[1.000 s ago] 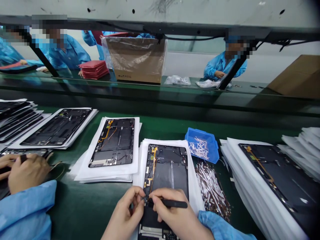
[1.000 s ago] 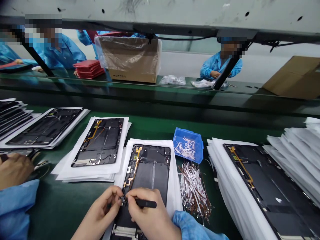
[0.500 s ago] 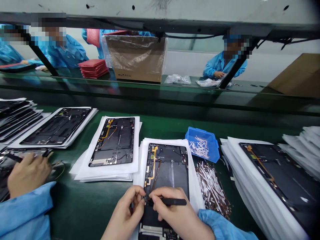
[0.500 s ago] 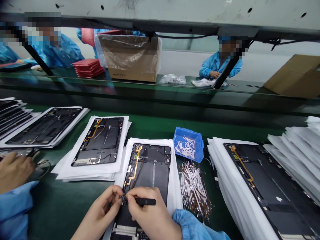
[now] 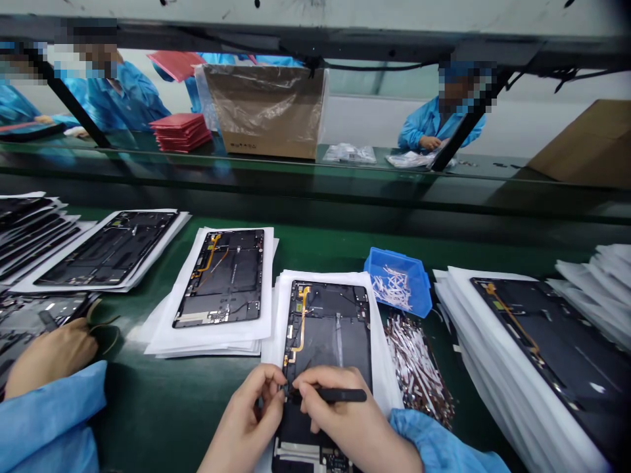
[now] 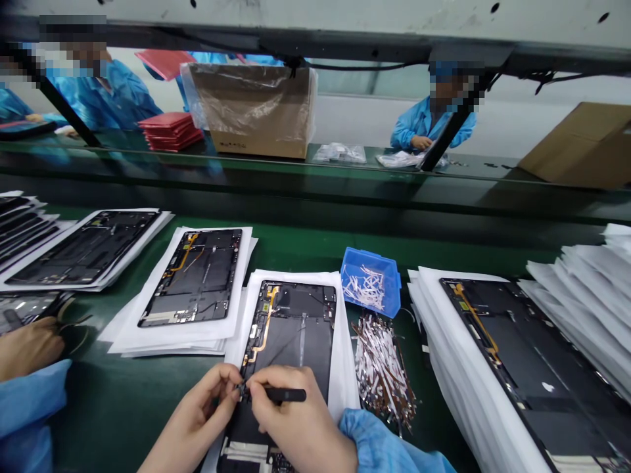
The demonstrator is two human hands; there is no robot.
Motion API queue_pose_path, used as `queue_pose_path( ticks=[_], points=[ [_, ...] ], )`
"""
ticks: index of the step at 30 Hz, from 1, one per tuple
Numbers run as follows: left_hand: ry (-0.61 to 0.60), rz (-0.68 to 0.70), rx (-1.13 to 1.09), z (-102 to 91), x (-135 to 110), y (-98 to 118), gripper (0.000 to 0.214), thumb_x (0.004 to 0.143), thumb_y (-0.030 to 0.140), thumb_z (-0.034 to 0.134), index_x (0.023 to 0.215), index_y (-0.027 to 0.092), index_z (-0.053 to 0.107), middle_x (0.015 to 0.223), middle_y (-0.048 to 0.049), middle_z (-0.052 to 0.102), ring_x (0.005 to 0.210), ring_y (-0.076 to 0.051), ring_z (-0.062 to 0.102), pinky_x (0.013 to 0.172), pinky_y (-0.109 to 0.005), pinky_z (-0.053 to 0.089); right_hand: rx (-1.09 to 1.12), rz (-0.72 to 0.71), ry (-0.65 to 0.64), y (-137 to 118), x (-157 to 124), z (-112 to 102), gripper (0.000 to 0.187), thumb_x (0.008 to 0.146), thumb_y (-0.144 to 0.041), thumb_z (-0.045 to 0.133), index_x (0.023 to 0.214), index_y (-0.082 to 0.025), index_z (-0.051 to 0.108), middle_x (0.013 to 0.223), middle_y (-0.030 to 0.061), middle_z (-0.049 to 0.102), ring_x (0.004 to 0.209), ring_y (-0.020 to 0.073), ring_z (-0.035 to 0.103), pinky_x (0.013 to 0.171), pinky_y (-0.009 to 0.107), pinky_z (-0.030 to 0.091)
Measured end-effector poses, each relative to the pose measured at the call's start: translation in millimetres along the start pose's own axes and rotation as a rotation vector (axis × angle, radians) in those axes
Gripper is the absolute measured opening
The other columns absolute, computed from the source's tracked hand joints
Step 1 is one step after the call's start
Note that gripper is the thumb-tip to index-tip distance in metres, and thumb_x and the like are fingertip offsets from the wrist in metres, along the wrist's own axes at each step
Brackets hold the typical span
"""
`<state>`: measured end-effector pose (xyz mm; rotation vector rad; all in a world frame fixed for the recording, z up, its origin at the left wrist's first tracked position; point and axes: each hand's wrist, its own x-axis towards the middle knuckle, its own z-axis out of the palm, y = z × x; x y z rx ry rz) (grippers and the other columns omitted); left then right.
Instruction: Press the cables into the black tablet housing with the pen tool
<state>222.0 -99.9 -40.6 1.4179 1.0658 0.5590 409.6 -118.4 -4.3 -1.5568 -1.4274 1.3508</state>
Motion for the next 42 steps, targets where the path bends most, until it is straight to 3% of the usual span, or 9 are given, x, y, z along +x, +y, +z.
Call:
queue_pose_path(
  ticks=[42],
  points=[
    [0.013, -0.003, -0.01, 0.6, 0.3, 1.4, 0.016, 0.098, 0.037, 0.043, 0.097, 0.022, 0.049, 0.079, 0.0023, 0.046, 0.074, -0.016, 0.046, 0.068, -0.023, 0.038, -0.025, -0.001, 0.004, -2.7, -0.4, -0.9, 0.026, 0.09, -0.027, 0.051, 0.081, -0.017, 0.073, 0.063, -0.0006, 0.067, 0.049, 0.0085, 0.063, 0.049, 0.015, 0.044]
  ],
)
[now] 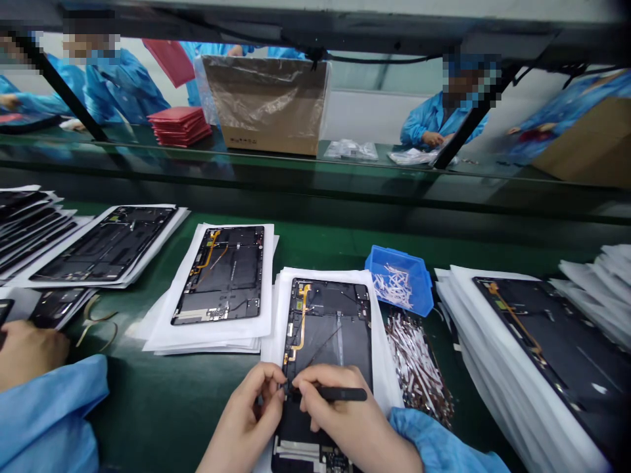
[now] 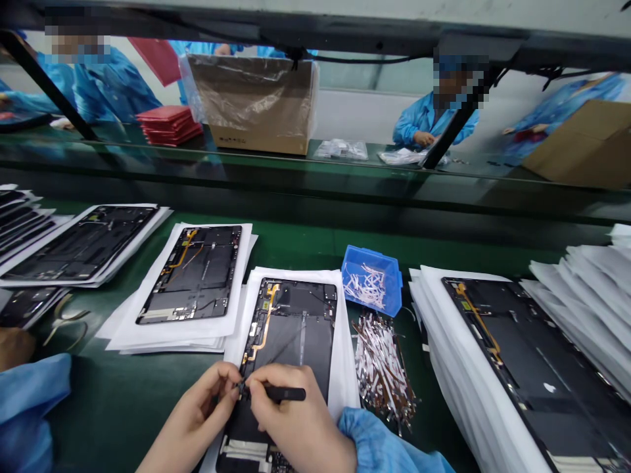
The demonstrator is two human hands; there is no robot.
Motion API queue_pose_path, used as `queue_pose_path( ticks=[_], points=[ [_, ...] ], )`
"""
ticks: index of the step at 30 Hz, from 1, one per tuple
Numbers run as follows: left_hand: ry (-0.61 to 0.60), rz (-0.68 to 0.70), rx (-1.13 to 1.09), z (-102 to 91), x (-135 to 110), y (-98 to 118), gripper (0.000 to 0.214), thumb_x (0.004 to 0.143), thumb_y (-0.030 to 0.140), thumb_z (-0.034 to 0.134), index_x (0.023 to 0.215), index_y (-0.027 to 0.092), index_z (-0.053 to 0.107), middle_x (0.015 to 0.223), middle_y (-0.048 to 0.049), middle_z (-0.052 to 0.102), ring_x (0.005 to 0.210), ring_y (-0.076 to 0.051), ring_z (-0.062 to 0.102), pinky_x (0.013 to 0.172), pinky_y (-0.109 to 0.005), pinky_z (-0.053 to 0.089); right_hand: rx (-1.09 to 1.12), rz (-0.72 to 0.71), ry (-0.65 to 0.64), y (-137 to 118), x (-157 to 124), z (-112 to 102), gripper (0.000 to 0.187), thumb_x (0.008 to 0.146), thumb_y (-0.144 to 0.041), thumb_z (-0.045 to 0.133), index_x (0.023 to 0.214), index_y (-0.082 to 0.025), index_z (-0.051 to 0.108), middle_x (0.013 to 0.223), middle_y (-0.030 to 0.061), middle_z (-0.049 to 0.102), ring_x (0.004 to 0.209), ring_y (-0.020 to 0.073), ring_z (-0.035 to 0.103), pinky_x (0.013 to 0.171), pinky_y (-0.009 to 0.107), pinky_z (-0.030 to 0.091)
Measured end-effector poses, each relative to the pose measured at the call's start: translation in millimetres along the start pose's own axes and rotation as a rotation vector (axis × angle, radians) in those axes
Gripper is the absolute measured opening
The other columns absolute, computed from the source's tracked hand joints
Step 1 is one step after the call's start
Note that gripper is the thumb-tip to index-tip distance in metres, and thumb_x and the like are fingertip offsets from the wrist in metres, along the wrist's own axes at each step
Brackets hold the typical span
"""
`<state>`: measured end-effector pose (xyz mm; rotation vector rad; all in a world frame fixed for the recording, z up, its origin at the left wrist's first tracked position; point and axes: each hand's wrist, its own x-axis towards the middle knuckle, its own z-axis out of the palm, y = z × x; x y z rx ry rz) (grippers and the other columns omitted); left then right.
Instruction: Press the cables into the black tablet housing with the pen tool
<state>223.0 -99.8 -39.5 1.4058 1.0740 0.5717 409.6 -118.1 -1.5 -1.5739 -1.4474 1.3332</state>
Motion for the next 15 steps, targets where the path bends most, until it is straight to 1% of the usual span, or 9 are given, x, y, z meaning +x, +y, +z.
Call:
queue_pose_path(
  ticks=[15],
  points=[
    [-0.001, -0.004, 0.008, 0.3, -2.9, 1.8, 0.017, 0.098, 0.037, 0.042, 0.097, 0.022, 0.049, 0.079, 0.0018, 0.046, 0.074, -0.016, 0.047, 0.068, -0.024, 0.038, -0.01, 0.005, -0.002, -0.9, -0.3, -0.1, 0.025, 0.089, -0.028, 0.052, 0.079, -0.018, 0.073, 0.063, -0.001, 0.067, 0.047, 0.0079, 0.062, 0.048, 0.014, 0.043]
  ],
)
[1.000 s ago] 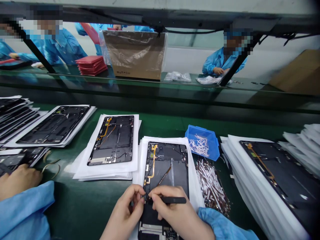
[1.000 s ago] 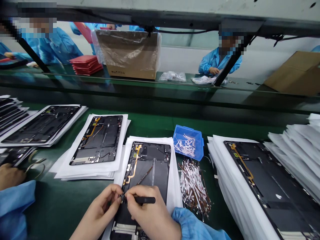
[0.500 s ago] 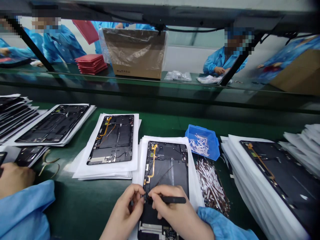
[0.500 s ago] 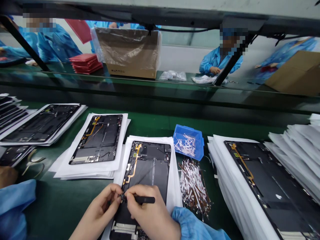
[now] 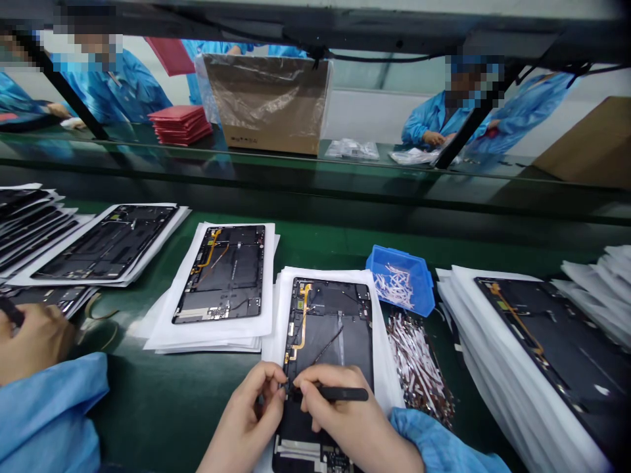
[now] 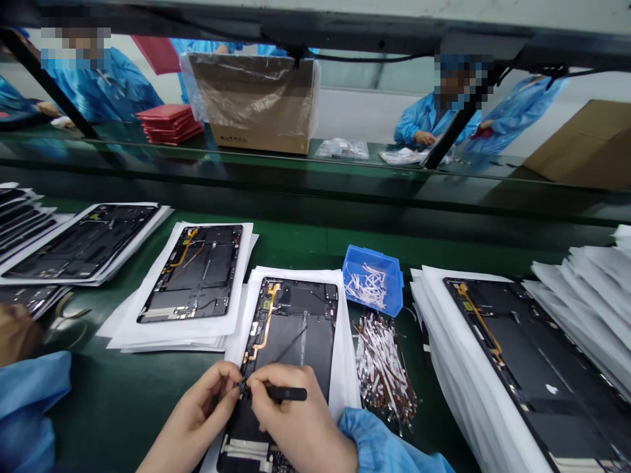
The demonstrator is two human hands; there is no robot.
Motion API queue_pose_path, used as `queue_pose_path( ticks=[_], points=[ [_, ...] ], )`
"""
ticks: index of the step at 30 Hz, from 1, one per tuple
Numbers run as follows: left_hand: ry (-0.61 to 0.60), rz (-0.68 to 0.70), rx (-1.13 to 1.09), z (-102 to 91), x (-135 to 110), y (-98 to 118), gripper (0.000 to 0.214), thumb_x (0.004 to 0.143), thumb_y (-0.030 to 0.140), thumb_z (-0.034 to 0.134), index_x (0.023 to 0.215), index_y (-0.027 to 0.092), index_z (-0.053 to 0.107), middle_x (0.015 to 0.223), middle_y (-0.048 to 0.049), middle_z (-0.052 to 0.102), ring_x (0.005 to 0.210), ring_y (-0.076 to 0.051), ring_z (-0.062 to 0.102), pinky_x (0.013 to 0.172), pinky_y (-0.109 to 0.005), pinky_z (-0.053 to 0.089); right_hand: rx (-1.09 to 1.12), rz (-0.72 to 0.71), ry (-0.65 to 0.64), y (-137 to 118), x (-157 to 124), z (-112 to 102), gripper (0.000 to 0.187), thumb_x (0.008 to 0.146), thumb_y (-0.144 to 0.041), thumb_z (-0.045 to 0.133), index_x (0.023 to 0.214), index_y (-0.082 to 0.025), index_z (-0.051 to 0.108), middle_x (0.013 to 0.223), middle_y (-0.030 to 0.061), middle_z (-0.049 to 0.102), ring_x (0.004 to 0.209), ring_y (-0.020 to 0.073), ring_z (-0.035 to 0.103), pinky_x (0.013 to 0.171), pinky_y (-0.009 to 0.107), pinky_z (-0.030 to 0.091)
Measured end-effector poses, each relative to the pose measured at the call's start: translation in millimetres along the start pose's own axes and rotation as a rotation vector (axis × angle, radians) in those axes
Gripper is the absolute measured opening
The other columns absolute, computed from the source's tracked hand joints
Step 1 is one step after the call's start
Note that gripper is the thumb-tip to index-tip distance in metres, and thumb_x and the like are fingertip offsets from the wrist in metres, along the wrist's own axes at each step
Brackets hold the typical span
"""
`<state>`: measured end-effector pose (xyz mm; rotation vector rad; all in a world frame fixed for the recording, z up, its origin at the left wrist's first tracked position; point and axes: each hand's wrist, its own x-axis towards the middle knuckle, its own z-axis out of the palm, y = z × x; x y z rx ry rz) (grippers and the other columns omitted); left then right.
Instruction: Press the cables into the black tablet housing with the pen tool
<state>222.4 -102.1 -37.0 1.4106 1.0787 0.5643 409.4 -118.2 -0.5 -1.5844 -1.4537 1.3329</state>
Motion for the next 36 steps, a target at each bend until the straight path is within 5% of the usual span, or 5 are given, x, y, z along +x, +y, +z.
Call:
queue_pose_path(
  ticks=[29, 36],
  points=[
    [0.004, -0.008, -0.027, 0.6, 0.2, 0.7, 0.018, 0.098, 0.039, 0.044, 0.097, 0.022, 0.05, 0.079, 0.0017, 0.047, 0.074, -0.016, 0.047, 0.068, -0.023, 0.038, 0.017, 0.003, -0.011, -0.8, -0.1, -0.4, 0.026, 0.09, -0.029, 0.051, 0.081, -0.018, 0.073, 0.068, -0.0011, 0.066, 0.049, 0.007, 0.061, 0.05, 0.015, 0.043],
    [0.095, -0.014, -0.06, 7.3, -1.7, 0.9, 0.025, 0.098, 0.047, 0.044, 0.102, 0.023, 0.053, 0.082, 0.0008, 0.051, 0.075, -0.016, 0.05, 0.067, -0.022, 0.04, -0.02, -0.055, 0.004, -3.7, -0.5, -2.0, 0.026, 0.089, -0.028, 0.052, 0.079, -0.018, 0.074, 0.066, -0.0009, 0.066, 0.05, 0.0076, 0.059, 0.053, 0.017, 0.044]
  ],
)
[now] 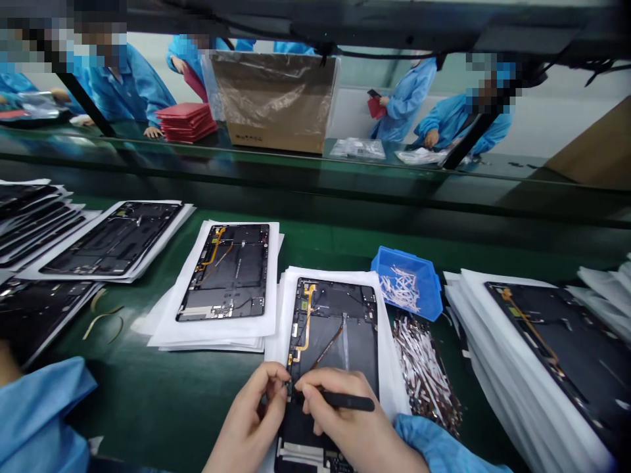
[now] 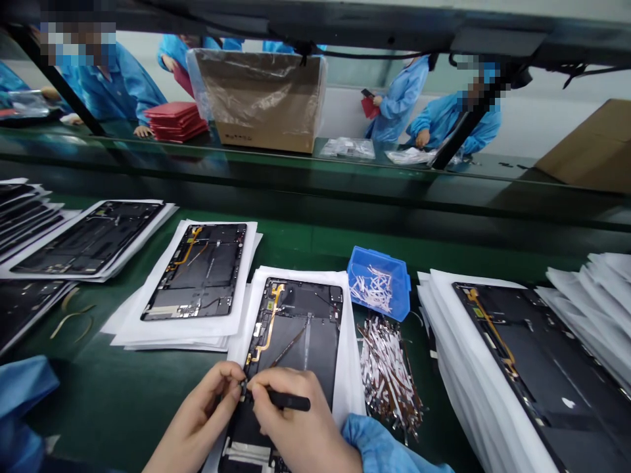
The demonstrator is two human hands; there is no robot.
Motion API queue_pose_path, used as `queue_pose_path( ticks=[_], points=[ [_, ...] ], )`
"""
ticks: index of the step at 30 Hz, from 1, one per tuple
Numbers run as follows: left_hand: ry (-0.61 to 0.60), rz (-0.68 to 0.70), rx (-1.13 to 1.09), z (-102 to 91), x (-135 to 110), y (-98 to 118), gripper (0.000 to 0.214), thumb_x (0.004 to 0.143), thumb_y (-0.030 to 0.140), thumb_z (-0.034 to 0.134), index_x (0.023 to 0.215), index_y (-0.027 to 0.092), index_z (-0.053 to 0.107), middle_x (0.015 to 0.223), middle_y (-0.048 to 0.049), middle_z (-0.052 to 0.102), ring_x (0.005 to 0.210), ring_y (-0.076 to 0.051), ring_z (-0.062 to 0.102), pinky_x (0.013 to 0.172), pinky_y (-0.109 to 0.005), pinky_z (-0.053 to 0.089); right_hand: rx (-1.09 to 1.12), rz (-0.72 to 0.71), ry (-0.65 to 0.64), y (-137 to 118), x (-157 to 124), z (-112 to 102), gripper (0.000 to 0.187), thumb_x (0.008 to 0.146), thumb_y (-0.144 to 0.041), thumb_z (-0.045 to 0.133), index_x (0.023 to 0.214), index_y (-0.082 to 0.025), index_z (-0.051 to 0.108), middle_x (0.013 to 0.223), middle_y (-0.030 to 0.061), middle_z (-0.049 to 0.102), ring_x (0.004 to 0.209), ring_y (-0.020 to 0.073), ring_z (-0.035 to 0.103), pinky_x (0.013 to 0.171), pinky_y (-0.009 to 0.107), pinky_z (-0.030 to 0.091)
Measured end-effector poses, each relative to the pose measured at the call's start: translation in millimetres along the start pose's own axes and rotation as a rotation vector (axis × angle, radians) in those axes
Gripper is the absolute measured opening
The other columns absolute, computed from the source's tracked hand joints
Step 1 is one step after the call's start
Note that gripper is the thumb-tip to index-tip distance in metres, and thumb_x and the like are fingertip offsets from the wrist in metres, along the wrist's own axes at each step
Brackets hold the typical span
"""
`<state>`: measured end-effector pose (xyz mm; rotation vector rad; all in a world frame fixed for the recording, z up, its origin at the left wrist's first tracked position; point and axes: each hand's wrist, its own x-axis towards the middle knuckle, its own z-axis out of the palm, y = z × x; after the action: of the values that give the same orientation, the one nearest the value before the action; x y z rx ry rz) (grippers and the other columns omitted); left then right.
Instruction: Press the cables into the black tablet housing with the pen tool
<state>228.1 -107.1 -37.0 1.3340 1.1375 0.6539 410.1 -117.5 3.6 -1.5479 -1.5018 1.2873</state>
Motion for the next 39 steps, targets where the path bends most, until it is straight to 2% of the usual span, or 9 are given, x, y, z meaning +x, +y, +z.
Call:
queue_pose_path(
  ticks=[14, 19, 22, 25, 27, 30, 32, 35, 39],
  points=[
    [0.079, 0.226, 0.179, 10.6, 1, -3, 0.016, 0.101, 0.03, 0.039, 0.101, 0.025, 0.054, 0.086, 0.002, 0.054, 0.077, -0.013, 0.055, 0.073, -0.019, 0.042, -0.061, -0.069, 0.04, -3, 0, 0, 0.026, 0.088, -0.026, 0.052, 0.077, -0.018, 0.074, 0.063, -0.0013, 0.068, 0.049, 0.0076, 0.056, 0.055, 0.019, 0.044],
    [0.057, 0.124, 0.118, 3.8, 1, -3, 0.021, 0.101, 0.039, 0.041, 0.107, 0.025, 0.055, 0.086, 0.001, 0.057, 0.079, -0.015, 0.057, 0.075, -0.02, 0.044, -0.031, -0.014, 0.072, -1, -3, -1, 0.026, 0.089, -0.03, 0.053, 0.079, -0.017, 0.073, 0.064, -0.0015, 0.067, 0.046, 0.0077, 0.057, 0.052, 0.019, 0.044],
    [0.118, 0.025, 0.043, -4.3, -3, -1, 0.04, 0.097, 0.052, 0.047, 0.123, 0.023, 0.057, 0.093, -0.0028, 0.062, 0.087, -0.018, 0.059, 0.077, -0.023, 0.046, -0.035, -0.063, 0.106, -1, -4, -2, 0.022, 0.089, -0.029, 0.054, 0.081, -0.019, 0.072, 0.073, -0.0007, 0.07, 0.057, 0.0092, 0.064, 0.058, 0.018, 0.048],
    [0.11, -0.082, -0.176, -8.9, -8, 8, 0.06, 0.092, 0.064, 0.049, 0.131, 0.021, 0.058, 0.073, -0.0005, 0.058, 0.06, -0.013, 0.05, 0.055, -0.021, 0.04, -0.055, -0.237, 0.102, -2, -6, -2, 0.014, 0.087, -0.022, 0.058, 0.084, -0.02, 0.072, 0.08, -0.0003, 0.072, 0.075, 0.0117, 0.068, 0.071, 0.018, 0.049],
    [-0.007, -0.133, -0.407, -9.9, -9, 16, 0.07, 0.084, 0.075, 0.05, 0.122, 0.018, 0.065, 0.063, 0.001, 0.054, 0.046, -0.008, 0.038, 0.043, -0.018, 0.03, -0.044, -0.299, 0.051, -3, -9, -1, 0.013, 0.087, -0.021, 0.059, 0.086, -0.02, 0.072, 0.081, 0.0001, 0.072, 0.077, 0.0112, 0.068, 0.071, 0.017, 0.049],
    [-0.118, -0.121, -0.588, -11.6, -10, 25, 0.083, 0.066, 0.088, 0.056, 0.096, 0.013, 0.075, 0.067, -0.0039, 0.058, 0.047, -0.008, 0.041, 0.039, -0.017, 0.029, -0.093, -0.271, 0.054, -5, -13, -7, 0.015, 0.088, -0.023, 0.057, 0.081, -0.02, 0.07, 0.075, -0.0006, 0.068, 0.072, 0.0111, 0.065, 0.068, 0.019, 0.047],
    [-0.12, -0.104, -0.594, -13.5, -12, 28, 0.089, 0.06, 0.092, 0.056, 0.091, 0.011, 0.076, 0.07, -0.006, 0.059, 0.05, -0.009, 0.044, 0.041, -0.017, 0.032, -0.108, -0.269, 0.078, -8, -15, -14, 0.021, 0.091, -0.025, 0.051, 0.078, -0.02, 0.067, 0.074, -0.0002, 0.063, 0.071, 0.0114, 0.062, 0.067, 0.021, 0.046],
    [-0.069, -0.18, -0.475, -14.6, -16, 28, 0.074, 0.074, 0.081, 0.057, 0.092, 0.011, 0.075, 0.071, -0.0062, 0.061, 0.048, -0.008, 0.044, 0.042, -0.018, 0.033, -0.07, -0.339, 0.058, -11, -13, -25, 0.023, 0.094, -0.02, 0.041, 0.093, -0.02, 0.064, 0.089, 0.0029, 0.06, 0.084, 0.0127, 0.061, 0.075, 0.023, 0.048],
    [0.041, -0.222, -0.258, -10.2, -22, 26, 0.065, 0.081, 0.068, 0.063, 0.122, 0.018, 0.059, 0.064, 0.0016, 0.058, 0.043, -0.006, 0.037, 0.043, -0.018, 0.029, -0.299, -0.294, -0.106, -15, -6, -25, 0.034, 0.089, -0.013, 0.044, 0.116, -0.027, 0.059, 0.102, 0.0026, 0.058, 0.087, 0.0146, 0.061, 0.076, 0.027, 0.048]
  ],
)
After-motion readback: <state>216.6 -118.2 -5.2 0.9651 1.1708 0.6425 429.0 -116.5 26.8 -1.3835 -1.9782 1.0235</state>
